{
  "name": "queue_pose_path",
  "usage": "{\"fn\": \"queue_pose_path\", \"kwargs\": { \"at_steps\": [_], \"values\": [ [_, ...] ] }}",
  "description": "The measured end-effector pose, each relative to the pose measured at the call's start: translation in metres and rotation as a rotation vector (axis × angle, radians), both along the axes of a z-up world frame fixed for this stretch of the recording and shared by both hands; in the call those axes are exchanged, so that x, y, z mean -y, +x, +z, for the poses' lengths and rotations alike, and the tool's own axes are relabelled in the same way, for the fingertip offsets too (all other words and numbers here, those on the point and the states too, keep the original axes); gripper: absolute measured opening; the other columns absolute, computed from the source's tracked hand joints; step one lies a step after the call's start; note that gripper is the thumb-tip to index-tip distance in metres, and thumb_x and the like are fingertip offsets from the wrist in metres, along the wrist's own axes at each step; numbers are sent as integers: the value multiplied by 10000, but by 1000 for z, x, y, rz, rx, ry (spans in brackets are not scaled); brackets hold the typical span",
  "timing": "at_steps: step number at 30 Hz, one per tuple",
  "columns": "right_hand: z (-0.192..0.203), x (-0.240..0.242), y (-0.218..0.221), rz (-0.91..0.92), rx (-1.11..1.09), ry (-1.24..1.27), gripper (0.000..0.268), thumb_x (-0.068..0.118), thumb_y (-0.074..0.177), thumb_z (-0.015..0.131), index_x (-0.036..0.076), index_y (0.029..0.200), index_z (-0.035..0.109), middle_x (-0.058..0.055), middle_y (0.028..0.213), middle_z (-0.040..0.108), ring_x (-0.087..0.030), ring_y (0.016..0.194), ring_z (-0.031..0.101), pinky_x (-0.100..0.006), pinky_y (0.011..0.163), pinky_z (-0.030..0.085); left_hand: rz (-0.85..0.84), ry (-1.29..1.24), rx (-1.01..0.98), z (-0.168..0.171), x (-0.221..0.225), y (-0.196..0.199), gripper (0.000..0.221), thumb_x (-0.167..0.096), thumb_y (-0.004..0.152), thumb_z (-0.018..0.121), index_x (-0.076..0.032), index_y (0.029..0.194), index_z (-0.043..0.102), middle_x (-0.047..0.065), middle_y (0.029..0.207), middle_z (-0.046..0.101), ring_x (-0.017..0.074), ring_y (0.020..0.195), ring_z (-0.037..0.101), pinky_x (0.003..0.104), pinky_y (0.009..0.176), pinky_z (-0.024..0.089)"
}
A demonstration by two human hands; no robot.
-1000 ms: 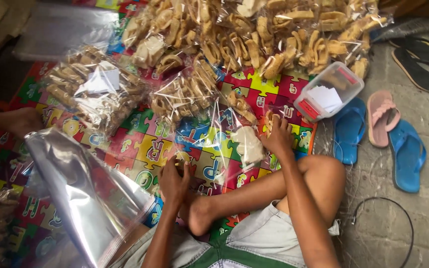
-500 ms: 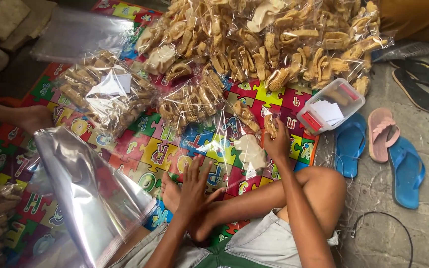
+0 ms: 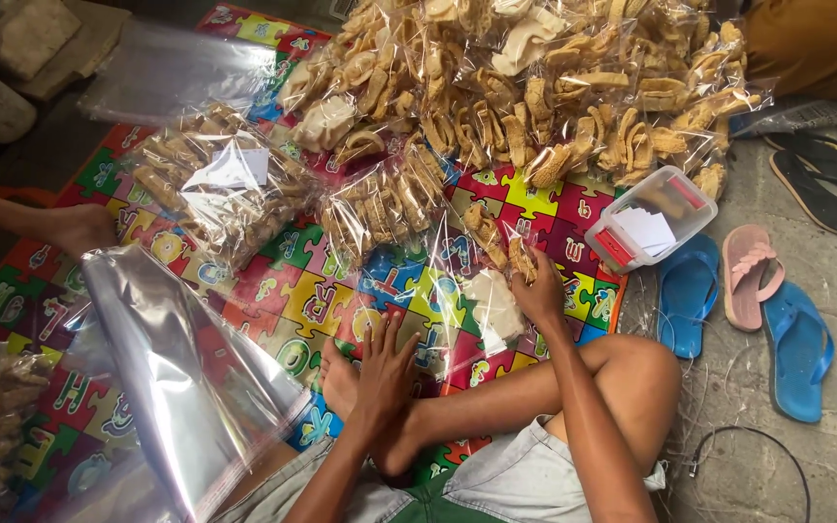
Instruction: A person sitting on the floor is packaging small bags of snacks into a larger plastic bag.
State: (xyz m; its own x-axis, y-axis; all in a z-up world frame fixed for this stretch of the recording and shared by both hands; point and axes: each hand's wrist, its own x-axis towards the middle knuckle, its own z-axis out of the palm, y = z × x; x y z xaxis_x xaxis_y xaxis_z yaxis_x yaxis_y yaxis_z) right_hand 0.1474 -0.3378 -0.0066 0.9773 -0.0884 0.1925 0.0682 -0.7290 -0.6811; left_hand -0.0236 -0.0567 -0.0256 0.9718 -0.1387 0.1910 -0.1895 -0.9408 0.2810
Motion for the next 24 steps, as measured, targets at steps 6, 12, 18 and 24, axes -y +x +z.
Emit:
{"fn": "queue_pose_path", "kwargs": {
  "at_steps": [6,12,18,24],
  "values": [
    [4,-1,-1,-4,-28,2,583,228,801,710,69,1356,628,-230,1096,658,-462,1072,648,-552,906,503,-55,-73,142,-6,-2,3,218,-225,899,683,-205,1110,733,149,1431,557,399,1439,425,608,1168,290],
    [18,-2,-2,-44,39,158,519,179,832,745,60,1329,653,-227,1130,677,-439,1113,656,-506,942,524,-101,-112,187,5,-1,2,296,-149,837,772,-203,1128,760,179,1501,522,435,1478,378,601,1173,287],
    [66,22,-28,19,-528,1347,397,214,944,562,59,1309,565,-170,1130,635,-228,832,616,-331,605,540,-157,-168,9,21,-1,3,500,-258,843,674,-171,1335,682,209,1610,350,400,1513,253,582,1198,178],
    [137,1,-81,343,-666,1416,555,316,1037,402,74,1535,356,-330,1328,600,-419,1001,704,-485,849,612,-154,-83,21,23,1,2,422,-47,745,654,-101,1163,634,265,1604,316,438,1526,200,641,1208,153]
  ]
}}
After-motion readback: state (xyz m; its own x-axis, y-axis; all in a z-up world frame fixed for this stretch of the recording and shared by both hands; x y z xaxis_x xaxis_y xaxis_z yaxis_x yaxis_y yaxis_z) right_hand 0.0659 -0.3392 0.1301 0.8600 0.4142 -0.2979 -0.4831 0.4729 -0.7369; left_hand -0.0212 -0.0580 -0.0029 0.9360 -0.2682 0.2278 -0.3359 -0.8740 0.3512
